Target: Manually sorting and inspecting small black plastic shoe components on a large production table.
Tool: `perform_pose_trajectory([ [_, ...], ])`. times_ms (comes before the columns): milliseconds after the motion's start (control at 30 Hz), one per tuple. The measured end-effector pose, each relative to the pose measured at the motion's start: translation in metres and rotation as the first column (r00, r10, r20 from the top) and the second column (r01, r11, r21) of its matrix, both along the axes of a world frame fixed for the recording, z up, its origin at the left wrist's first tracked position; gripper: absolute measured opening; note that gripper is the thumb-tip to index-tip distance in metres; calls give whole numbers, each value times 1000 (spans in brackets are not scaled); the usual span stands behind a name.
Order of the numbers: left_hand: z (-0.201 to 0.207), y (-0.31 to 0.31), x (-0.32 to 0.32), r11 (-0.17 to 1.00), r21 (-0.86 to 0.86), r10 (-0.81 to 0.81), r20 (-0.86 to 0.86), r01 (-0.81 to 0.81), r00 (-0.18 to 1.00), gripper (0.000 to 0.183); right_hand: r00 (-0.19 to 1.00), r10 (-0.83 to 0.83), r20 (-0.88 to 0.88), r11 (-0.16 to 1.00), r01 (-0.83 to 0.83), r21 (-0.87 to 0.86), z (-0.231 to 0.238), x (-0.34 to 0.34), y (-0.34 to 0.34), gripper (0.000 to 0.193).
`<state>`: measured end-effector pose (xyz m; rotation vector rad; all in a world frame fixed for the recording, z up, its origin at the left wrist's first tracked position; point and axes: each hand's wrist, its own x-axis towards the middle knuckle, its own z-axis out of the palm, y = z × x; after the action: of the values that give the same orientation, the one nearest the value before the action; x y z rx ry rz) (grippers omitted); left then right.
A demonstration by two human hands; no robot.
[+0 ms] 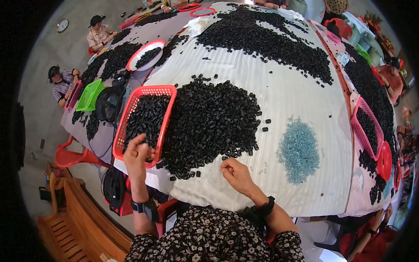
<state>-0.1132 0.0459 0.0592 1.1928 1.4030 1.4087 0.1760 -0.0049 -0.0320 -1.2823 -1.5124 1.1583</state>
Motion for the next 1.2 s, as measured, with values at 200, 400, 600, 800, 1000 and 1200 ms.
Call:
perform_pose_trajectory([
  [200,-5,-22,6,997,42,78,-278,-69,957,21,1000,3,-14,1000,-3,-24,3,2,-1,5],
  [400,-45,-54,59,859,99,-257,-765,502,591,15,1000,10,-21,1000,-10,-22,2,4,0,5],
  [600,-76,-51,79,843,43,-174,-922,537,347,25,998,17,-57,998,-20,-59,1,3,0,4],
  [800,-73,-47,81,829,80,-388,-632,554,671,8,998,16,-60,999,-19,-49,3,3,0,3],
  [1000,-50,-41,85,751,-276,-505,345,600,791,12,951,-38,-306,986,-15,-169,5,2,-4,4],
  [1200,-44,-42,89,715,-241,-450,560,656,696,9,871,-67,-486,970,-58,-238,23,-1,-11,9],
])
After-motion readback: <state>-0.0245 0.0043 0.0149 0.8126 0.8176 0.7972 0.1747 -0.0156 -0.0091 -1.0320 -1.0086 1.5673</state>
